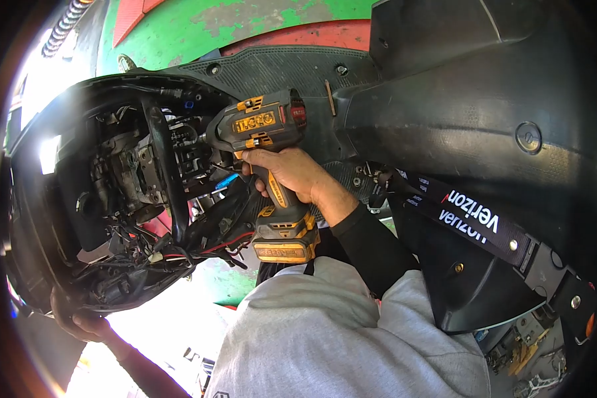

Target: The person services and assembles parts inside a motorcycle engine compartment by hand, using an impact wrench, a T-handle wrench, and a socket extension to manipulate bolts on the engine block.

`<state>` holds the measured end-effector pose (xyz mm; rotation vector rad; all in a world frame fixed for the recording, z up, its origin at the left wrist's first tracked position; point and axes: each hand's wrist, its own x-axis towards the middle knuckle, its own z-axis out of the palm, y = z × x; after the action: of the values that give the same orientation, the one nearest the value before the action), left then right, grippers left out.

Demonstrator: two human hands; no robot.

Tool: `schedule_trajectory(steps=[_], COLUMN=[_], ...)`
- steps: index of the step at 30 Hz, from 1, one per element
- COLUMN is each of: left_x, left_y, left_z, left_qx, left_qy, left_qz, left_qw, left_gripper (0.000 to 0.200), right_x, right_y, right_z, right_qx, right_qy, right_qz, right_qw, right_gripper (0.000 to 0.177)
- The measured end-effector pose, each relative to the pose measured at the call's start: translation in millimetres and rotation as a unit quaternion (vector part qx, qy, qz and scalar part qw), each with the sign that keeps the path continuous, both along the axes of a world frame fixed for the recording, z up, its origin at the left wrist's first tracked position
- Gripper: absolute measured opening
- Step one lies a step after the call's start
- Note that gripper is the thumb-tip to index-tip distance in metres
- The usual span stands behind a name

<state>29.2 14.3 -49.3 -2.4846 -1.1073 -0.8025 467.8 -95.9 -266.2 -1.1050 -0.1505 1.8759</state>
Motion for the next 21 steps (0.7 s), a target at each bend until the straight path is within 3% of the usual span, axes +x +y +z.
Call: schedule_trajectory(steps=[16, 21], left_x=[17.9, 10.9], left_y=[-3.0, -2.7], left_z=[-0.2, -0.7], left_qx=[0.005, 0.005], left_qy=[-0.006, -0.019], left_qz=[0.023, 0.016], left_qw=[1.000, 1.000], left_gripper=[0.054, 0.054], right_x=[6.2, -0.3], right_y=[1.0, 0.8], right_z=[2.4, 8.3], right_qx=[-0.015, -0.021], right_qy=[0.003, 0.057], right_qz=[0.013, -0.014], right_qw=[1.000, 0.998], right_gripper=[0.030, 0.029])
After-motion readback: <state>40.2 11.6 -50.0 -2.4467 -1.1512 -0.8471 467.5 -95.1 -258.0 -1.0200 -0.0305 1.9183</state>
